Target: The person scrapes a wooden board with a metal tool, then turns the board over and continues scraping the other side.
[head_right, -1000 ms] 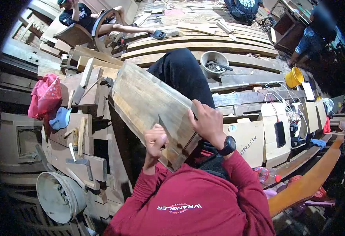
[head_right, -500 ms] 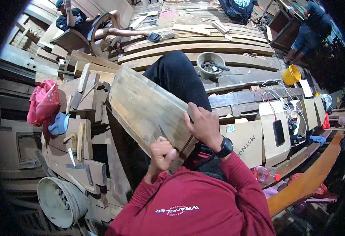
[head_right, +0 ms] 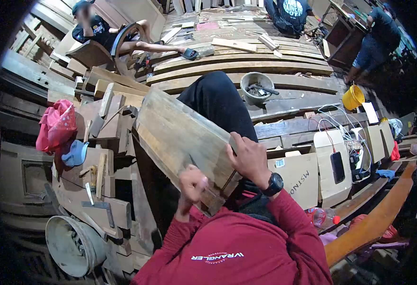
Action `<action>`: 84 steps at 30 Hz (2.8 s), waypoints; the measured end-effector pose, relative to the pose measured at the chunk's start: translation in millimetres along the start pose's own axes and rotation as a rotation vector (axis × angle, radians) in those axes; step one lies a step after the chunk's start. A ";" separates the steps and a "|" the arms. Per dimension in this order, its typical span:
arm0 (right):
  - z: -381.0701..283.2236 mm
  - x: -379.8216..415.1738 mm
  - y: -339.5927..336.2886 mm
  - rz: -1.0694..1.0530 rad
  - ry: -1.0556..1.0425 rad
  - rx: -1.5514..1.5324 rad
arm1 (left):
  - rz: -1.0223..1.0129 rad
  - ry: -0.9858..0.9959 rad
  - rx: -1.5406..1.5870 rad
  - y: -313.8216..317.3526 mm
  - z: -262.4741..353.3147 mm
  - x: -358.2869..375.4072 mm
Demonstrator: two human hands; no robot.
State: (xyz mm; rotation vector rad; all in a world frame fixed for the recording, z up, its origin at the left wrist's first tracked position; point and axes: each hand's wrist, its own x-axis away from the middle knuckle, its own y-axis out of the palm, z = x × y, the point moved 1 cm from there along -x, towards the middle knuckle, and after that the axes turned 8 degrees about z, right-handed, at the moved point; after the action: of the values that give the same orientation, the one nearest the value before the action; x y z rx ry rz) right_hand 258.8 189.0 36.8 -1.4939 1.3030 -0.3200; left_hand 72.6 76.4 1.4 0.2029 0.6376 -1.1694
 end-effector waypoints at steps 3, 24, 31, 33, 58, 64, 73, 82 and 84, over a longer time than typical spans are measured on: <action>0.2 1.0 0.5 -0.017 0.003 0.009 | 0.085 -0.004 -0.010 -0.7 -21.4 -5.6; 0.9 2.6 -0.8 -0.010 -0.002 -0.007 | 0.082 -0.034 0.050 -1.8 -11.9 -6.3; 2.3 2.3 2.1 0.029 -0.023 -0.006 | -0.082 0.020 -0.056 11.2 9.8 5.7; 2.7 2.3 3.0 0.035 -0.030 -0.003 | 0.007 -0.030 -0.219 0.3 -17.8 2.5; -0.2 0.7 0.2 0.032 -0.005 0.019 | -0.139 0.014 0.119 -1.5 19.6 9.6; 1.0 1.1 1.9 -0.004 0.012 0.022 | -0.044 0.007 -0.251 -4.3 -17.3 12.7; 1.7 3.3 2.6 -0.035 0.021 0.003 | -0.005 -0.010 -0.244 -4.5 -22.0 18.0; 1.2 1.8 3.2 -0.004 0.000 0.040 | -0.024 0.012 -0.159 -0.4 -18.0 30.9; 2.6 3.0 3.3 0.000 -0.002 0.028 | 0.043 -0.129 -0.240 -15.7 -19.2 15.5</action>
State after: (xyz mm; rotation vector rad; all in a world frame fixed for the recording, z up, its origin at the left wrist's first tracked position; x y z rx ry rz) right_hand 260.1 188.4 31.8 -1.4705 1.2920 -0.3358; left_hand 55.2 66.9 -20.1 -0.0616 0.6507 -1.0459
